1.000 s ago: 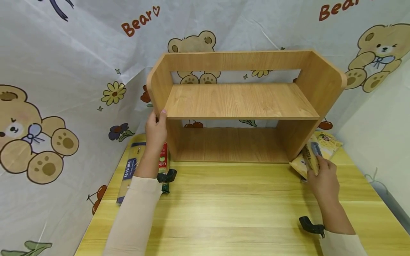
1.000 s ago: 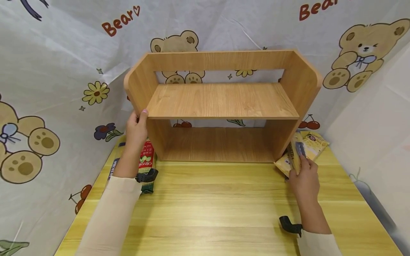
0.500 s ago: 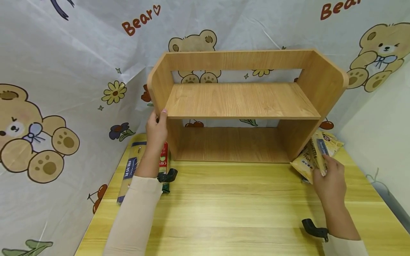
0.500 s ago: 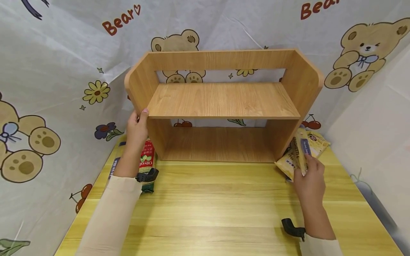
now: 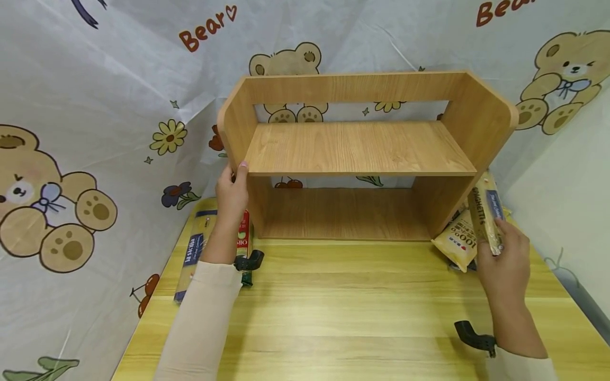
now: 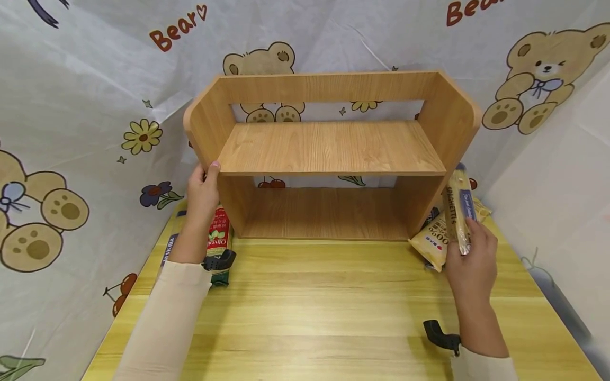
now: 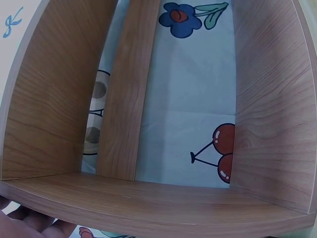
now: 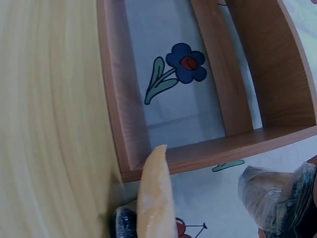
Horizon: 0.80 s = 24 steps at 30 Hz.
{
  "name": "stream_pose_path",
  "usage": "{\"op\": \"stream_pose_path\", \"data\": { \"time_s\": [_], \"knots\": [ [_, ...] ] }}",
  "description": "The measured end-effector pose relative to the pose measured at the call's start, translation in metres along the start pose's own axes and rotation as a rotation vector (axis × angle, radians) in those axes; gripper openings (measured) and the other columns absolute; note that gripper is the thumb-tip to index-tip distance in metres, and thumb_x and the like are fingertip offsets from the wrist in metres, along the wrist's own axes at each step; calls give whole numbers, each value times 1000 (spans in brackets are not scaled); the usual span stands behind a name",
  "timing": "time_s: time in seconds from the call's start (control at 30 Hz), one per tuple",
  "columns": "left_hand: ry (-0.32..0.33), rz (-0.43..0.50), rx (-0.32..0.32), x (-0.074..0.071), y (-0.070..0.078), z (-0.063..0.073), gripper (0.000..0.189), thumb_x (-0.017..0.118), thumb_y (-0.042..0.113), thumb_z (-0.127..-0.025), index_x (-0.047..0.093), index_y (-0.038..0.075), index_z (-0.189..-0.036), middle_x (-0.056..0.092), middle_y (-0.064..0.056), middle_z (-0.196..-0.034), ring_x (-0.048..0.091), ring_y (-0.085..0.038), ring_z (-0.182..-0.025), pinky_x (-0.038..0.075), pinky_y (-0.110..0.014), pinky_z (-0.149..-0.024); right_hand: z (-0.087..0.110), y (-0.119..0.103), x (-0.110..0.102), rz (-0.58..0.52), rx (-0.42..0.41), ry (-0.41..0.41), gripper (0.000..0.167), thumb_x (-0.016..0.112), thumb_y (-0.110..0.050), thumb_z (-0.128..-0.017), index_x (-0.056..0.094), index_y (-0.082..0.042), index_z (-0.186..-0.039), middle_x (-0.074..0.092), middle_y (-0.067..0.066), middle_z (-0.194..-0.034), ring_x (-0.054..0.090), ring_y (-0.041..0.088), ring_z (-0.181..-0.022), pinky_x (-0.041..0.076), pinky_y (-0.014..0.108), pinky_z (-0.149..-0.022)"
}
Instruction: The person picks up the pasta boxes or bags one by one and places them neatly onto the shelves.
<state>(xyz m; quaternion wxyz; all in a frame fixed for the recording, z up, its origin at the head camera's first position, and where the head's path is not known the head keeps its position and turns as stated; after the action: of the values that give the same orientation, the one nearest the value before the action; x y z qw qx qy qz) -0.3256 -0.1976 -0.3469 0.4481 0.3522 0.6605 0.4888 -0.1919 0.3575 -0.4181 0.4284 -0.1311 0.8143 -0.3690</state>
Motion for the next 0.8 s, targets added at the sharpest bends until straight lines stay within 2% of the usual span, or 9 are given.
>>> {"op": "stream_pose_path", "data": {
  "time_s": [0.1,0.2,0.23,0.37,0.47,0.63,0.8],
  "knots": [
    [3,-1,-1,0,0,1,63,46,59,-101,37,32,-157,44,-4,-159,45,-25,-145,36,-46,-121,-1,-5,-4,-40,-30,41,52,51,-12,-99,47,-12,-151,42,16,-156,45,42,-137,44,54,-93],
    [4,1,2,-1,1,1,62,46,59,-101,37,32,-157,44,-4,-159,45,-25,-145,35,-46,-121,-1,-11,-8,-70,-64,92,50,53,-11,-98,51,-11,-148,45,17,-154,45,39,-138,40,59,-103],
    [4,2,2,-1,1,1,62,46,59,-101,38,32,-157,44,-3,-159,45,-24,-145,35,-46,-121,-2,-13,-10,-70,-68,106,49,54,-11,-98,52,-12,-147,47,16,-153,45,38,-138,41,54,-105],
    [7,6,9,-1,1,1,61,47,59,-101,39,32,-156,45,-3,-159,45,-24,-145,36,-46,-121,-4,-22,-16,-82,-87,167,49,57,-10,-95,56,-14,-144,50,12,-150,48,30,-135,40,28,-103],
    [13,4,12,-1,1,1,60,47,58,-102,40,32,-156,46,-3,-158,46,-24,-144,36,-45,-121,-4,-29,-21,-99,-108,213,49,58,-9,-94,57,-16,-143,52,8,-149,49,19,-131,39,15,-100],
    [18,-9,20,-1,1,0,60,47,58,-102,41,31,-155,47,-4,-158,46,-24,-144,36,-45,-120,-3,-37,-28,-133,-155,268,48,58,-8,-94,58,-17,-142,53,0,-146,45,3,-127,42,12,-98],
    [23,-4,23,-1,-1,-1,60,47,58,-102,42,30,-155,48,-5,-156,47,-23,-143,36,-44,-120,-5,-45,-35,-192,-205,322,46,59,-8,-94,60,-14,-139,50,-14,-142,45,2,-127,42,14,-100]
  ]
}}
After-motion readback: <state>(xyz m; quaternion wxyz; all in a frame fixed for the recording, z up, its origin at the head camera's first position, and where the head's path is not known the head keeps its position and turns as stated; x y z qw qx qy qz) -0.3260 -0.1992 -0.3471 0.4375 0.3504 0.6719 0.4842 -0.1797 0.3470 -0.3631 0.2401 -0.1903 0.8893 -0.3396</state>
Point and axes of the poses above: each hand's wrist, its own z-axis away from the middle knuckle, its own x-axis out of the palm, y = z × x, the point moved 6 cm from there along -z, towards the middle knuckle
